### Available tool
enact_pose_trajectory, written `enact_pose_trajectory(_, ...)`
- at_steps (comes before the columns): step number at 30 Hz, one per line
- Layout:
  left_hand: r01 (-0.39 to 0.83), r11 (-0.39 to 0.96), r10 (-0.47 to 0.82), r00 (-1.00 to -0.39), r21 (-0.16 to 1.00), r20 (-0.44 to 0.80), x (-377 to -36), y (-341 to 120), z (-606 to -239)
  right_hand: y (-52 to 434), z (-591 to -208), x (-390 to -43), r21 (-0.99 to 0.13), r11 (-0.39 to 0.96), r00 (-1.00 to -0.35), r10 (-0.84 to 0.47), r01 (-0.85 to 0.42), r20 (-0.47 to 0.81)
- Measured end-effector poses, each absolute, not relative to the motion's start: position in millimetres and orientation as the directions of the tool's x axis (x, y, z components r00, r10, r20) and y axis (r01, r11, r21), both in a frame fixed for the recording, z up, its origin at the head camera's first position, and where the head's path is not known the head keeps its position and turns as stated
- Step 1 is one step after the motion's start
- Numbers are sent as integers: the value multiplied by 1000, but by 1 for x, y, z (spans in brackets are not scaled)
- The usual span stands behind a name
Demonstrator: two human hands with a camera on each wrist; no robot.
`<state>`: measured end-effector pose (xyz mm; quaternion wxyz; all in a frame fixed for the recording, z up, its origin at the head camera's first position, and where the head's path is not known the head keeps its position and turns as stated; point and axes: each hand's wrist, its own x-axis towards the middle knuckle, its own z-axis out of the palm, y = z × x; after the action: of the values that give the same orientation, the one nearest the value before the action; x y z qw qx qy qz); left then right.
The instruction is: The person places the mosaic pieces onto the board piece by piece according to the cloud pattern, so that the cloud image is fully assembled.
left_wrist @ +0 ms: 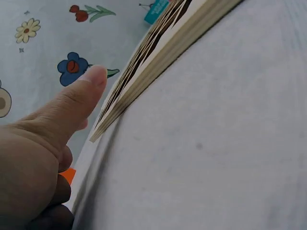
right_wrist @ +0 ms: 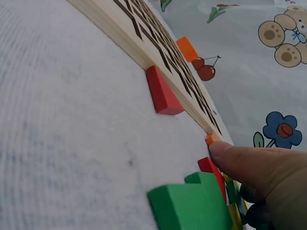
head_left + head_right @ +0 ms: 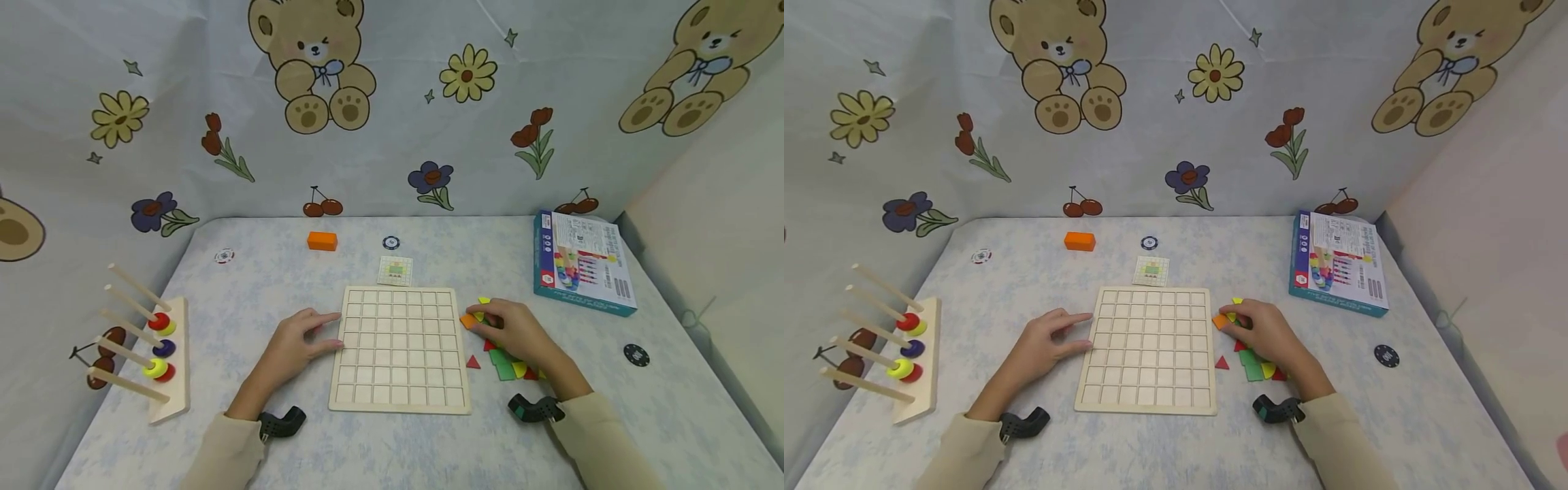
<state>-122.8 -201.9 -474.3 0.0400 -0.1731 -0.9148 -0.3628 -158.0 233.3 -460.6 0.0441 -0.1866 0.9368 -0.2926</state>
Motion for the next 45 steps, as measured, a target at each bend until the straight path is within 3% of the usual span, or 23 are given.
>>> enact_pose_trajectory(10,315,705,307,-943,635,128,-121,-201,-475,234,-466,-158,-538,771,-928,-366,-342,66)
enact_pose_trajectory(27,302,710,300,-947,636,115,-120,-202,-476,225,-465,-154,-552,783,-954,-287,-285,86)
enact_pose_trajectory(45,326,694,306,-941,642,147,-120,-203,-479,160,-454,-160,-661,688,-951,-275,-299,144)
